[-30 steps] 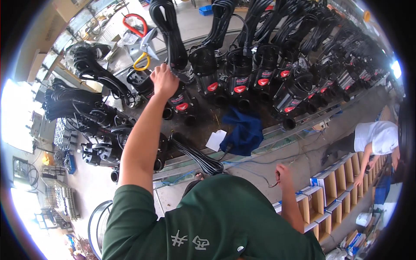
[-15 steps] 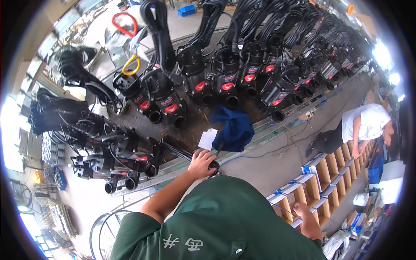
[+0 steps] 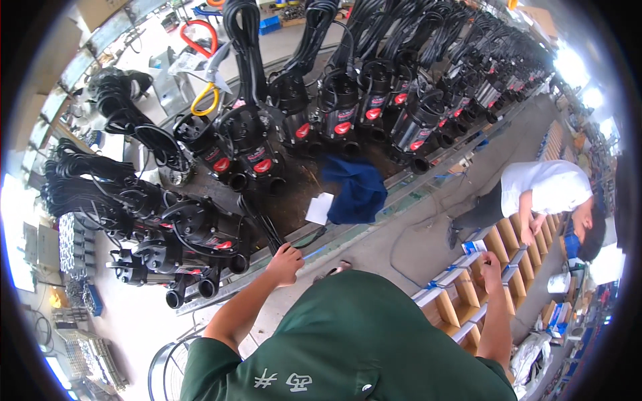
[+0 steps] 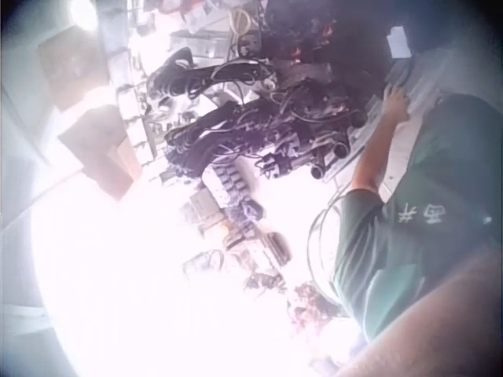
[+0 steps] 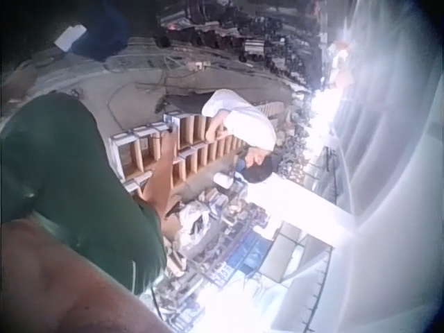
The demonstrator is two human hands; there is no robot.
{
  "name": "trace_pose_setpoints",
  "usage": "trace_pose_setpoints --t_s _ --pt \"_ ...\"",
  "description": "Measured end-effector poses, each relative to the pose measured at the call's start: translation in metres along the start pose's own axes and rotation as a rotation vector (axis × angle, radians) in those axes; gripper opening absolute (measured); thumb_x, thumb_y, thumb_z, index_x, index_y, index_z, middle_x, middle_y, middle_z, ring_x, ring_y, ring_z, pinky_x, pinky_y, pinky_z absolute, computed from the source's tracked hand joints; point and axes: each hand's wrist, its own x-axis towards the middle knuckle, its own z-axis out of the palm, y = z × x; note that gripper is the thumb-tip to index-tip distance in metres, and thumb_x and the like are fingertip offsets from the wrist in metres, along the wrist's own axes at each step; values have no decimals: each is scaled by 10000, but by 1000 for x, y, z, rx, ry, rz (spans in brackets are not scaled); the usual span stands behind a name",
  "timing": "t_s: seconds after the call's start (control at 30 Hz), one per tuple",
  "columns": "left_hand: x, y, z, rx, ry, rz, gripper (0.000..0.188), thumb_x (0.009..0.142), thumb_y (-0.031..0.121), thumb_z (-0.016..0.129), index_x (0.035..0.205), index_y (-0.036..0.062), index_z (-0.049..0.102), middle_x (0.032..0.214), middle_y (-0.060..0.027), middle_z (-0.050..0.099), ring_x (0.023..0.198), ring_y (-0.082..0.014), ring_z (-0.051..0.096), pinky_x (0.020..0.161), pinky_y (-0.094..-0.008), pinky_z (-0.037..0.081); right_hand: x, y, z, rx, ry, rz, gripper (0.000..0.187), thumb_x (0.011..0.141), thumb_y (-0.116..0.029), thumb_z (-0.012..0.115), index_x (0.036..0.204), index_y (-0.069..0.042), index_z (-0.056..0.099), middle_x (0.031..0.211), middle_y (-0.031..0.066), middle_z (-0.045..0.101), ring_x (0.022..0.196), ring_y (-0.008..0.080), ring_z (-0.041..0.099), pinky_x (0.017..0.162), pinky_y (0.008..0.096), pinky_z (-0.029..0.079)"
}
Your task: The person connects wires and adjusts components on several water pumps lined up on a workbench, using their hands to route the cables and secure the parts.
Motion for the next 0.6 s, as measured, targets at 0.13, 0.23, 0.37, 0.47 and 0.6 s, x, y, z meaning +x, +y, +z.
trace_pose_setpoints --t_s 0.13,0.23,0.37,0.47,0.6 --pt "-28 0 6 18 -37 -65 277 761 270 669 963 85 714 1037 -81 613 1182 -274 548 1172 -520 314 29 -48 47 297 24 -291 527 705 111 439 1194 -41 565 1050 57 554 873 151 562 733 251 470" --pt "-31 8 -14 34 -251 -247 263 827 295 654 980 94 728 1084 -106 651 1150 -284 591 1166 -532 310 69 -66 55 734 106 -343 612 752 178 489 1320 -47 520 1123 112 616 919 186 629 808 302 539" --pt "-14 3 -22 -128 -216 -449 252 868 310 662 1011 115 733 1089 -140 692 1096 -333 657 1050 -513 448 94 -127 65 1067 14 -352 457 909 90 643 1336 -25 529 1163 132 679 966 218 679 867 331 560" --pt "61 3 -93 -425 -14 -576 249 881 258 656 1073 113 719 1060 -181 701 1084 -393 672 893 -484 557 137 -139 73 1064 -183 -390 250 952 6 681 1190 -33 615 1076 114 713 879 217 689 855 332 564" --pt "199 -33 -183 -621 547 -501 186 920 136 689 1043 -4 703 1037 -183 715 936 -306 707 825 -381 558 174 -210 104 936 -294 -426 120 982 -86 688 940 -65 578 851 95 691 696 180 638 688 343 558"
